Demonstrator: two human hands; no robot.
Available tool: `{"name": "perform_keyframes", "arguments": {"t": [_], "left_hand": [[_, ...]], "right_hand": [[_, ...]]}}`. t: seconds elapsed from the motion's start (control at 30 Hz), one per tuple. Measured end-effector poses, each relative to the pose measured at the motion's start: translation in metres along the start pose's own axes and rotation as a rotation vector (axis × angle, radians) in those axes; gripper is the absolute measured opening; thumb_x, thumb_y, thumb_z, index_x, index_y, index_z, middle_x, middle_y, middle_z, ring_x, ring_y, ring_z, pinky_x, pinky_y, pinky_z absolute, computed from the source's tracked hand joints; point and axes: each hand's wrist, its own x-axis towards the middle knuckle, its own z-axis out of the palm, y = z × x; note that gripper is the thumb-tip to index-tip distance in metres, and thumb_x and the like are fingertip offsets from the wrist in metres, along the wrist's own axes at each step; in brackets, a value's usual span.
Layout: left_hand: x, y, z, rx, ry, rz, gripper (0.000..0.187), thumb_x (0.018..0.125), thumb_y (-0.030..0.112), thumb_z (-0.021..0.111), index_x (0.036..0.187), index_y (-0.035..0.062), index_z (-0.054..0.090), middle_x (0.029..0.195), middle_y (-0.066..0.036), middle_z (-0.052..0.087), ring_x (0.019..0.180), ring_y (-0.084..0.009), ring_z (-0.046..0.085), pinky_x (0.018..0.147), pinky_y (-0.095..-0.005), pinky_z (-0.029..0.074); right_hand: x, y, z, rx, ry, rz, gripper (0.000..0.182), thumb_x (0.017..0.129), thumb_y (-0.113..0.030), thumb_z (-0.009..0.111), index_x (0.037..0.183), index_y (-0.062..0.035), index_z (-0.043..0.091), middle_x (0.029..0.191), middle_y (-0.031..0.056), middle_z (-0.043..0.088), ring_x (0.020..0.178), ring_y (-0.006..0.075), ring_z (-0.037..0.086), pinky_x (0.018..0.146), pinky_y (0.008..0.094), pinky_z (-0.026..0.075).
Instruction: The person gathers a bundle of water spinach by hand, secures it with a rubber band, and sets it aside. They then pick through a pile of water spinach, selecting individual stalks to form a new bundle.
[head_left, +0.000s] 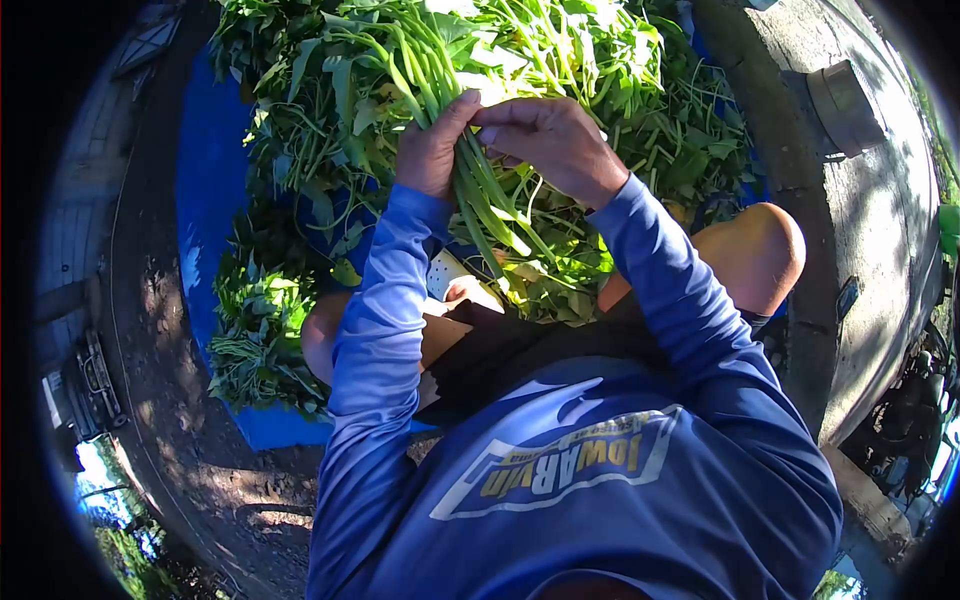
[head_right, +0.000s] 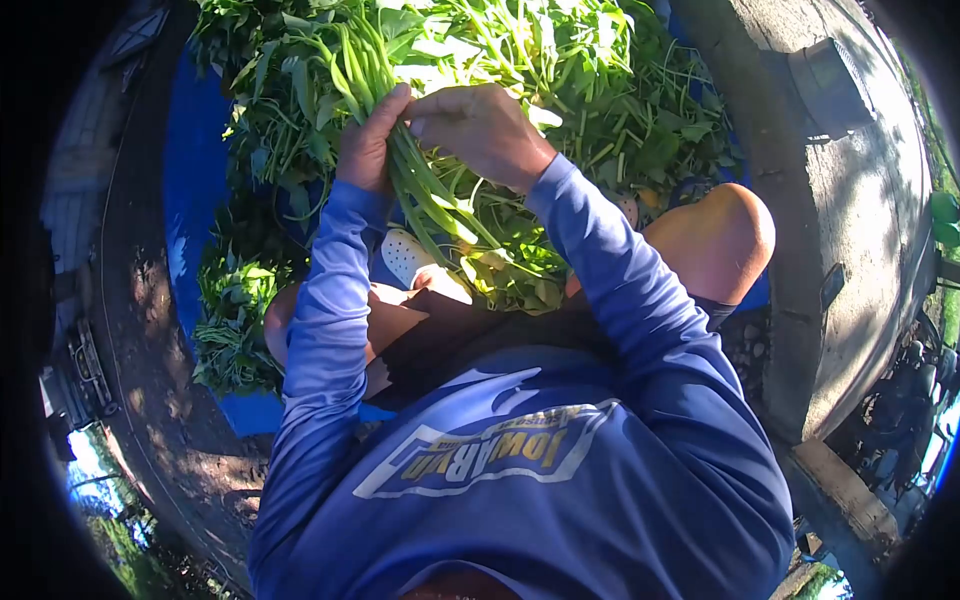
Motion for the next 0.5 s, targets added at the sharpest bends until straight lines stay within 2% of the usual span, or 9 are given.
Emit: {"name": "perform_keyframes", "arguments": {"t": [0.07, 0.13, 0.2, 0.27, 0.33, 0.4, 0.43, 0.47, 0.5], "left_hand": [[0.0, 0.017, -0.004, 0.049, 0.062, 0.09, 0.026, 0.093, 0.028, 0.081, 0.101, 0.0053, 0.071, 0.083, -0.005, 0.07, 0.066, -0.0138, 0.066, 0.058, -0.0275, 0.056], [-0.007, 0.038, -0.009, 0.046, 0.006, 0.1, 0.028, 0.096, 0.036, 0.076, 0.094, 0.0104, 0.065, 0.08, -0.002, 0.065, 0.063, -0.0101, 0.061, 0.057, -0.0236, 0.05], [-0.012, 0.057, -0.016, 0.024, -0.087, 0.093, 0.029, 0.098, 0.038, 0.073, 0.093, 0.0113, 0.061, 0.08, -0.001, 0.062, 0.065, -0.0094, 0.058, 0.057, -0.024, 0.048], [-0.011, 0.065, -0.02, -0.011, -0.091, 0.099, 0.029, 0.1, 0.037, 0.07, 0.094, 0.011, 0.059, 0.08, -0.001, 0.058, 0.065, -0.0097, 0.053, 0.055, -0.024, 0.043], [-0.012, 0.069, -0.018, -0.049, -0.129, 0.128, 0.027, 0.101, 0.036, 0.069, 0.094, 0.0114, 0.059, 0.08, 0.0, 0.057, 0.064, -0.0096, 0.052, 0.054, -0.0236, 0.041], [-0.01, 0.071, -0.018, -0.059, -0.15, 0.122, 0.027, 0.102, 0.036, 0.068, 0.094, 0.0115, 0.059, 0.079, 0.0, 0.057, 0.064, -0.0095, 0.051, 0.053, -0.0237, 0.041], [-0.01, 0.072, -0.018, -0.045, -0.145, 0.123, 0.027, 0.102, 0.036, 0.068, 0.094, 0.0115, 0.059, 0.079, 0.0, 0.057, 0.064, -0.0095, 0.052, 0.053, -0.0238, 0.041], [-0.009, 0.072, -0.018, -0.034, -0.142, 0.128, 0.027, 0.102, 0.036, 0.068, 0.094, 0.0115, 0.059, 0.079, -0.001, 0.057, 0.063, -0.0096, 0.052, 0.052, -0.0239, 0.042], [-0.008, 0.071, -0.019, -0.025, -0.127, 0.141, 0.027, 0.102, 0.036, 0.068, 0.094, 0.0114, 0.06, 0.078, -0.001, 0.057, 0.063, -0.0096, 0.052, 0.051, -0.0239, 0.042]], "right_hand": [[-0.007, -0.036, -0.023, 0.071, 0.203, -0.076, 0.027, 0.095, -0.017, 0.069, 0.116, -0.0021, 0.076, 0.102, 0.0085, 0.078, 0.086, 0.0122, 0.07, 0.081, 0.029, 0.056], [-0.018, -0.051, -0.053, -0.033, 0.289, -0.14, 0.025, 0.096, -0.018, 0.069, 0.114, -0.0031, 0.076, 0.099, 0.0053, 0.077, 0.083, 0.0095, 0.068, 0.077, 0.0274, 0.055], [-0.041, -0.065, -0.061, -0.109, 0.181, -0.07, 0.022, 0.095, -0.016, 0.07, 0.112, -0.0047, 0.076, 0.096, 0.0017, 0.076, 0.085, 0.0075, 0.066, 0.077, 0.0274, 0.054], [-0.062, -0.061, -0.052, -0.18, -0.015, -0.034, 0.023, 0.095, -0.011, 0.066, 0.114, -0.0032, 0.075, 0.104, 0.0083, 0.077, 0.094, 0.0171, 0.071, 0.084, 0.0333, 0.056], [-0.073, -0.044, -0.03, -0.357, -0.149, -0.356, 0.034, 0.095, 0.003, 0.063, 0.127, -0.0027, 0.07, 0.122, 0.0133, 0.073, 0.111, 0.0261, 0.07, 0.097, 0.0367, 0.055], [-0.081, -0.029, -0.008, -0.285, -0.234, -0.342, 0.041, 0.094, 0.002, 0.064, 0.134, -0.0037, 0.066, 0.13, 0.0185, 0.068, 0.118, 0.0334, 0.067, 0.099, 0.0404, 0.054], [-0.084, -0.026, -0.003, -0.279, -0.239, -0.339, 0.042, 0.094, 0.0, 0.066, 0.136, -0.0045, 0.064, 0.121, 0.0173, 0.071, 0.112, 0.0323, 0.069, 0.096, 0.0391, 0.056], [-0.085, -0.027, -0.003, -0.28, -0.235, -0.274, 0.036, 0.095, -0.002, 0.067, 0.13, -0.0041, 0.066, 0.11, 0.0139, 0.071, 0.098, 0.0301, 0.071, 0.087, 0.0387, 0.057], [-0.086, -0.021, -0.003, -0.288, -0.188, -0.238, 0.032, 0.095, -0.003, 0.069, 0.126, -0.0041, 0.067, 0.106, 0.0125, 0.071, 0.09, 0.0279, 0.071, 0.081, 0.0379, 0.057]]}}
